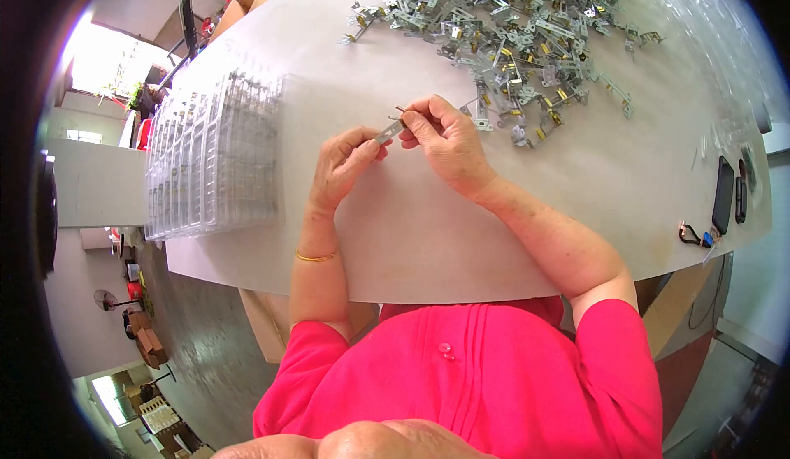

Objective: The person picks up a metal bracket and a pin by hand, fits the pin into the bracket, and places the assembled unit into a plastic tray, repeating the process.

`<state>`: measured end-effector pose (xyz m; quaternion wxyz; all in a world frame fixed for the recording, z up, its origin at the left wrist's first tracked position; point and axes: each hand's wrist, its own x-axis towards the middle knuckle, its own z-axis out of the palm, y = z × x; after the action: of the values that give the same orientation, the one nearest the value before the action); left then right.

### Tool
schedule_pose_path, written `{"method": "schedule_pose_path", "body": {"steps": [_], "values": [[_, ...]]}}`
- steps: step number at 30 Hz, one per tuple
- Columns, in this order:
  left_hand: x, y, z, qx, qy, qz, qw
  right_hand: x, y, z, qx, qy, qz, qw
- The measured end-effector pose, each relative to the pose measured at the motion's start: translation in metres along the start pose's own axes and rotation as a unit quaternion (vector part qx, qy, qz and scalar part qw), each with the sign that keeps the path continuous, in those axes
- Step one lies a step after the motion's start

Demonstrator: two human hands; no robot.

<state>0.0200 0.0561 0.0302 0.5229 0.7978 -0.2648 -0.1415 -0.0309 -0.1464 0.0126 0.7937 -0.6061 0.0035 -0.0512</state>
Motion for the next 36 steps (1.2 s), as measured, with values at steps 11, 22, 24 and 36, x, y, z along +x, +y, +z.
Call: {"method": "schedule_pose_path", "body": {"steps": [11,22,24,36], "values": [[0.002,0.000,0.015,-0.019,0.107,0.045,0.993,-0.010,-0.001,0.006,-0.216,0.033,-0.061,0.974],[0.007,0.001,0.029,0.140,0.172,0.154,0.963,-0.011,-0.004,0.007,-0.251,0.030,-0.091,0.963],[0.006,0.002,0.030,0.148,0.165,0.159,0.962,-0.010,-0.004,0.005,-0.238,0.053,-0.055,0.968],[0.008,-0.005,0.017,0.113,0.194,0.023,0.974,-0.008,0.005,0.003,-0.217,0.019,-0.035,0.975]]}}
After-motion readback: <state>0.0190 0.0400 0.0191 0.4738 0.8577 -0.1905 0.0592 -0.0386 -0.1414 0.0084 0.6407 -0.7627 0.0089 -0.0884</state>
